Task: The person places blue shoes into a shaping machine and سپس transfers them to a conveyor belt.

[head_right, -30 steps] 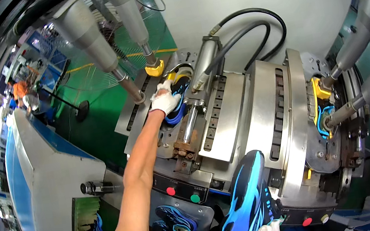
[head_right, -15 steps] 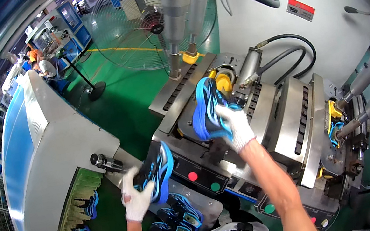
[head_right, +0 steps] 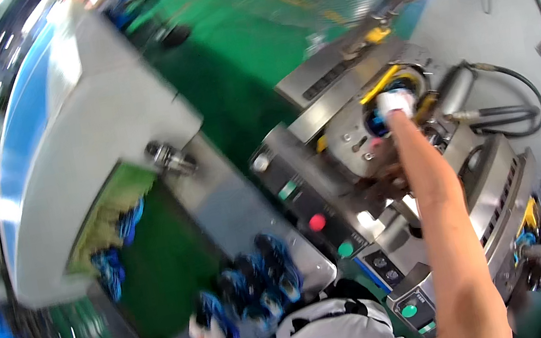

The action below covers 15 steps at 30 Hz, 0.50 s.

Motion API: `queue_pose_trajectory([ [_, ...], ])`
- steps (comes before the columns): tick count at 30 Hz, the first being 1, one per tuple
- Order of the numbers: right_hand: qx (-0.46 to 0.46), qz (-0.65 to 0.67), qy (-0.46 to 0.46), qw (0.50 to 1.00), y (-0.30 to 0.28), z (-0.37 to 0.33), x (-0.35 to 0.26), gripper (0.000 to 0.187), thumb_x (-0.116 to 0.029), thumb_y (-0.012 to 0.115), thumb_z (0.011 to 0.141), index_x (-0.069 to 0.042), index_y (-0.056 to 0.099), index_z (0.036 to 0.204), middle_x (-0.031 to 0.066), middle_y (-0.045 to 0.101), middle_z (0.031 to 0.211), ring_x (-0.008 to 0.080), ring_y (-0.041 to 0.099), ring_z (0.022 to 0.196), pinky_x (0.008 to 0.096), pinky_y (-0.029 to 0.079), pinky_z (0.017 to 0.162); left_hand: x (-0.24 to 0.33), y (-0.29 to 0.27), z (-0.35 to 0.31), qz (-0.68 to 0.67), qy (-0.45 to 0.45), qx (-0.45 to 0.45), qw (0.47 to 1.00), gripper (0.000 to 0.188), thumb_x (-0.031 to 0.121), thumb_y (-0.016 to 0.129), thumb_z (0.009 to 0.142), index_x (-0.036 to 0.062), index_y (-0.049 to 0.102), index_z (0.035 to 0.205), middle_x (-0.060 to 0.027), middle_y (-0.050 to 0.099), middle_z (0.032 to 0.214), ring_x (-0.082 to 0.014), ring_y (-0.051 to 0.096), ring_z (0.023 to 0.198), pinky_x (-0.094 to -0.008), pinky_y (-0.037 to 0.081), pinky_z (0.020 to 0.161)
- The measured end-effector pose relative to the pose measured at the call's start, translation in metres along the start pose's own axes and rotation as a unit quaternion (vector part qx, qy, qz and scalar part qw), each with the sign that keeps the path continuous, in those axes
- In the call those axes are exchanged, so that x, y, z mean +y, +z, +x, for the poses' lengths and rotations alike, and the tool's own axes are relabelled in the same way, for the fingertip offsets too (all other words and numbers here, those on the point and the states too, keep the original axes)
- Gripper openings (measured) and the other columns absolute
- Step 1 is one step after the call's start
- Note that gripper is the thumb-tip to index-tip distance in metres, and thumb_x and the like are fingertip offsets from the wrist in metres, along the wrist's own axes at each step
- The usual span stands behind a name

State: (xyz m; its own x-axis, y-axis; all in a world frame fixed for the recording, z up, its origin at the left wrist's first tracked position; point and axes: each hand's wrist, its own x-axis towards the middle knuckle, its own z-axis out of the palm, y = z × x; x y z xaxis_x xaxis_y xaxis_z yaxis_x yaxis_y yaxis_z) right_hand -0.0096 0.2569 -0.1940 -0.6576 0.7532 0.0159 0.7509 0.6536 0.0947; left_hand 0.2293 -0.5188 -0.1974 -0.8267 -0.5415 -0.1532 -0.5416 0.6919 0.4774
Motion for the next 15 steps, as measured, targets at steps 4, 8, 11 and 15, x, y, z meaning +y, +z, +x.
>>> queue_pose_trajectory([
  [4, -0.057, 0.184, 0.019, 0.981, 0.016, 0.032, 0.06, 0.044, -0.045, 0.066, 0.088, -0.007, 0.074, 0.108, 0.0146, 0.073, 0.113, 0.0288, 0.069, 0.104, 0.0455, 0.052, 0.086, -0.005, 0.038, -0.019, -0.086, -0.02, 0.009, 0.996, 0.093, 0.029, 0.085, 0.078, 0.0013, 0.036, 0.153, -0.0265, 0.054, 0.139, -0.039, 0.052, 0.131, -0.0451, 0.04, 0.113],
  [8, -0.255, 0.654, 0.138, 0.699, 0.006, 0.049, 0.11, 0.038, -0.032, 0.075, 0.092, -0.013, 0.066, 0.122, 0.0079, 0.069, 0.115, 0.0235, 0.066, 0.105, 0.0441, 0.056, 0.088, -0.018, 0.056, -0.017, -0.163, -0.086, -0.123, 0.975, 0.085, 0.034, 0.085, 0.079, 0.0041, 0.045, 0.149, -0.0214, 0.063, 0.135, -0.0332, 0.065, 0.118, -0.0423, 0.048, 0.105],
  [11, -0.102, 0.524, -0.049, 0.844, -0.064, -0.073, 0.007, 0.057, -0.035, 0.071, 0.094, -0.005, 0.055, 0.139, 0.0159, 0.058, 0.139, 0.028, 0.058, 0.124, 0.0448, 0.049, 0.101, -0.055, 0.022, -0.038, -0.092, -0.121, -0.112, 0.982, 0.082, 0.032, 0.084, 0.079, 0.007, 0.046, 0.147, -0.0201, 0.067, 0.129, -0.0387, 0.064, 0.12, -0.0443, 0.048, 0.105],
  [15, 0.087, 0.417, -0.201, 0.882, -0.163, -0.357, -0.06, 0.075, -0.031, 0.064, 0.098, 0.004, 0.032, 0.156, 0.0262, 0.033, 0.16, 0.0347, 0.038, 0.147, 0.042, 0.031, 0.121, -0.057, 0.038, -0.025, -0.02, -0.123, -0.22, 0.967, 0.089, 0.047, 0.079, 0.081, 0.0029, 0.043, 0.149, -0.0251, 0.062, 0.135, -0.0405, 0.062, 0.122, -0.0457, 0.049, 0.105],
])
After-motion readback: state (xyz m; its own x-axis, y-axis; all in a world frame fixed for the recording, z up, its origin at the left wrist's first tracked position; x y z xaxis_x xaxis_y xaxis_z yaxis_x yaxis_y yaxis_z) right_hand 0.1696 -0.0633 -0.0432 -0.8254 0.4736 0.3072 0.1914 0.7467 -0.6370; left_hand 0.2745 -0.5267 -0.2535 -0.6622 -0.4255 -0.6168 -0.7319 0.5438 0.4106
